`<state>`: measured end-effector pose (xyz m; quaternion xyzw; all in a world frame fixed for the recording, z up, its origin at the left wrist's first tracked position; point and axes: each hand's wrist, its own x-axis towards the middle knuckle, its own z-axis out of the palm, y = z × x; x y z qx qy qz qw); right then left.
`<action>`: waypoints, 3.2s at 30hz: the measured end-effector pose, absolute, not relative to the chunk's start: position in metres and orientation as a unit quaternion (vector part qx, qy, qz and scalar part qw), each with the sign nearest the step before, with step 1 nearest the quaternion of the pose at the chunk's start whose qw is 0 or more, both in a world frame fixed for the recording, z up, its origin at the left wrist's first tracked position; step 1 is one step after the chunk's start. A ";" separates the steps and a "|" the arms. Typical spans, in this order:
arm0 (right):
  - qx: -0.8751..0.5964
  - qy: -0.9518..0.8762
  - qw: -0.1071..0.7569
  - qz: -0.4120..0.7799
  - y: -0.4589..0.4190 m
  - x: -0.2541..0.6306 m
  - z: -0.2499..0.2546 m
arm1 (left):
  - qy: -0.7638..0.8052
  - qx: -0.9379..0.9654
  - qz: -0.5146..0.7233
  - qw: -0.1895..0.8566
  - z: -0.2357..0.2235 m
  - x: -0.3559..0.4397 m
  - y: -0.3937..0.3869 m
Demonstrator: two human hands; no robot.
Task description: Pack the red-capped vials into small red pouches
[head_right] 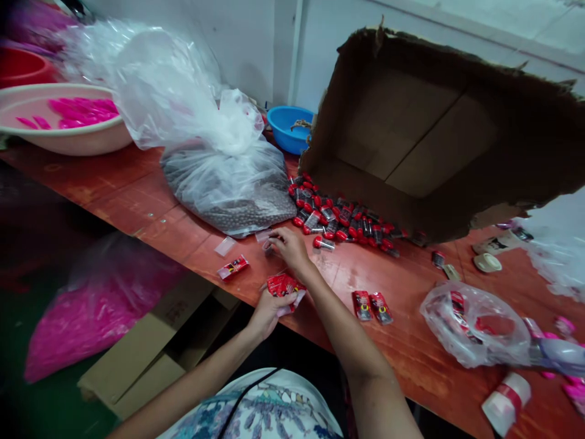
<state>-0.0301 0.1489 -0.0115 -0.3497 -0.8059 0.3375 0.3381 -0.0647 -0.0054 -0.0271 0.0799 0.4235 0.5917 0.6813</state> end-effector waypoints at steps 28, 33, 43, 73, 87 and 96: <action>-0.574 -0.761 0.257 0.158 0.053 0.112 -0.019 | 0.420 0.064 0.636 0.644 0.020 -0.057 0.026; -0.536 -0.534 0.464 0.461 0.019 0.117 -0.006 | 0.426 0.080 0.631 0.643 0.022 -0.045 0.030; -0.464 -0.442 0.509 0.574 -0.012 0.115 0.015 | 0.447 0.116 0.628 0.627 0.025 -0.021 0.019; -0.491 -0.392 0.560 0.540 -0.021 0.130 0.007 | 0.462 0.206 0.529 0.681 0.031 -0.009 0.002; -0.500 -0.316 0.609 0.529 -0.010 0.123 0.010 | 0.481 0.245 0.494 0.682 0.023 -0.012 0.005; -0.484 -0.280 0.618 0.553 -0.022 0.120 0.005 | 0.450 0.157 0.563 0.675 0.030 -0.005 0.011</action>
